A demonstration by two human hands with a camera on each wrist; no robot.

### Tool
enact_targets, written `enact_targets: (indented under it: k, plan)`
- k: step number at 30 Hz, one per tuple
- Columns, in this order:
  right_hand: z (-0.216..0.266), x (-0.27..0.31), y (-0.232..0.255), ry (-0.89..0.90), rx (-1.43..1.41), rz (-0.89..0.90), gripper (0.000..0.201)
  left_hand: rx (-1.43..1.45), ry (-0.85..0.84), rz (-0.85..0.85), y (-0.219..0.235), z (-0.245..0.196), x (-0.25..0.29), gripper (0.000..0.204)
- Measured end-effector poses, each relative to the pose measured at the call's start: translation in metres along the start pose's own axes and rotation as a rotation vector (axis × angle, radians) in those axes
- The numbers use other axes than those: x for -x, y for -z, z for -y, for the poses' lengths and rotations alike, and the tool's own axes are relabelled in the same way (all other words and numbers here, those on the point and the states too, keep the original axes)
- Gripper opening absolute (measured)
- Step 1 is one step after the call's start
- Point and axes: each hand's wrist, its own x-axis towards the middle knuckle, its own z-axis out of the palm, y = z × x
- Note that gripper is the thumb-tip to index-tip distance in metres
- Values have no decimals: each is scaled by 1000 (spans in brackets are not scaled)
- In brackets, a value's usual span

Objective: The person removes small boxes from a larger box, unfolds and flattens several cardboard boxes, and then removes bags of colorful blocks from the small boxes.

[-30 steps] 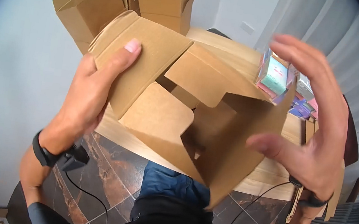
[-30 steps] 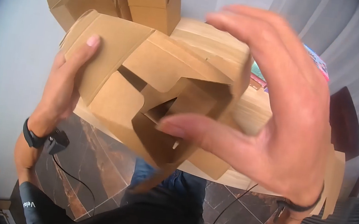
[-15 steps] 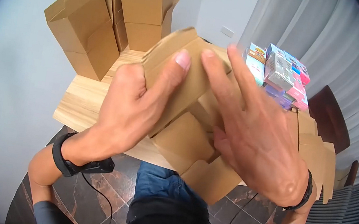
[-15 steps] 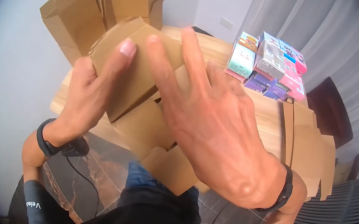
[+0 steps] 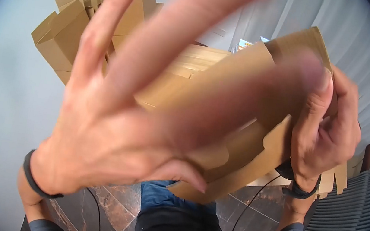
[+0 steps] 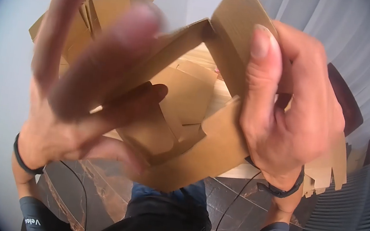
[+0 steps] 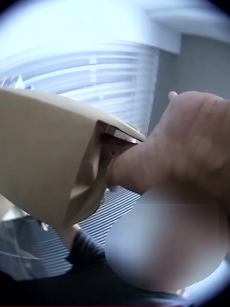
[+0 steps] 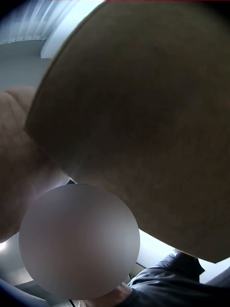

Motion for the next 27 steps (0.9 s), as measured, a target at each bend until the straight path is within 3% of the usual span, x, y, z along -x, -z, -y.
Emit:
enact_targets:
  k: [6,8,9,10,11,12,14,15,16,18,19,20,23,25,26,27]
  plan:
    - [20,-8,-14,-228,-111,-71,16,317,97,-100,23,-48,35,36]
    - [36,-10,-24,-465,-177,-283,21,431,103,-120,16,-58,27,34]
    - [2,-4,-35,-315,-324,-360,25,484,107,-133,3,-57,13,33]
    - [3,-8,-31,-318,-306,-384,25,539,104,-141,-8,-55,-1,33]
    - [10,-18,-36,-380,-587,-374,27,602,103,-147,16,-66,30,34]
    - [12,-21,-33,-429,-876,-359,29,660,105,-153,14,-65,28,35]
    - [7,-19,-44,-725,-1129,-335,24,766,244,55,23,-88,-1,33]
    - [14,-15,-44,-879,-1068,-291,29,953,50,-84,-3,-75,18,23]
    - [7,-5,-45,-876,-1064,-288,29,955,49,-90,-29,-81,22,23]
    - [-5,20,-45,-919,-1061,-260,29,520,420,-751,-73,-106,16,44]
    - [-10,29,-49,-933,-1066,-241,30,385,287,-404,-70,-86,31,65]
    - [-14,36,-54,-945,-1072,-216,30,491,451,-163,-62,-95,35,68]
    - [-25,78,-46,-981,-1076,-157,32,253,546,-162,-72,-106,37,76]
    - [-20,110,-47,-1018,-1058,-127,33,185,1034,-472,-77,-116,56,83]
    - [-17,125,-50,-1038,-1050,-107,33,191,1043,-475,-73,-122,61,83]
    - [-14,141,-52,-1060,-1041,-87,34,619,1356,-588,-65,-130,64,82]
